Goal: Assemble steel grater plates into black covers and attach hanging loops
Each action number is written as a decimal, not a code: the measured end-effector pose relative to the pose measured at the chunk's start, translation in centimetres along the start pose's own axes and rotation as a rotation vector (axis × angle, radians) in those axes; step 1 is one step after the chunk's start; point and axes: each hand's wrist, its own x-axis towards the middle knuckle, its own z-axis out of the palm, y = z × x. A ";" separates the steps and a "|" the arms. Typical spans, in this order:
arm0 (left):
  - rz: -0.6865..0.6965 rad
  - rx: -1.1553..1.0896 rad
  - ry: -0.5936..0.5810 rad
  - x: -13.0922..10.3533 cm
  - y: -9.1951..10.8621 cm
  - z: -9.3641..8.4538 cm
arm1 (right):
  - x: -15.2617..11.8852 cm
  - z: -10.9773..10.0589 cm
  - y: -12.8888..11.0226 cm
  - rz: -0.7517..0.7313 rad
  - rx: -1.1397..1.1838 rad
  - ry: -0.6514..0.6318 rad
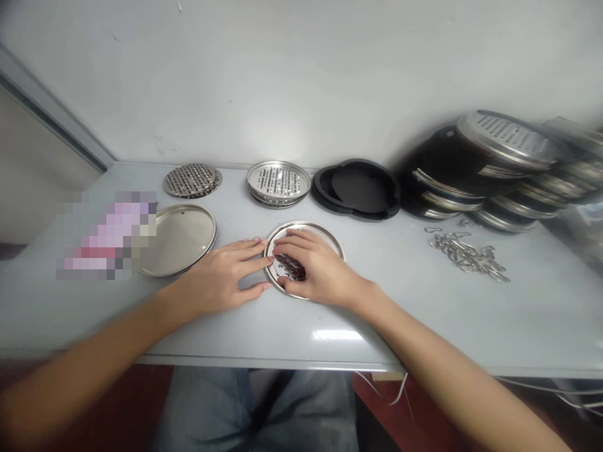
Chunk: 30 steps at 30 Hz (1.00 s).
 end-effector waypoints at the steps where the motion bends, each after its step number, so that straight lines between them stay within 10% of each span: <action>1: 0.001 0.000 0.000 0.0 0.0 0.0 | 0.0 0.1 0.0 -0.004 0.002 0.010; 30: -0.232 -0.160 0.043 -0.2 1.9 0.5 | -0.5 0.3 -0.2 -0.083 0.027 0.157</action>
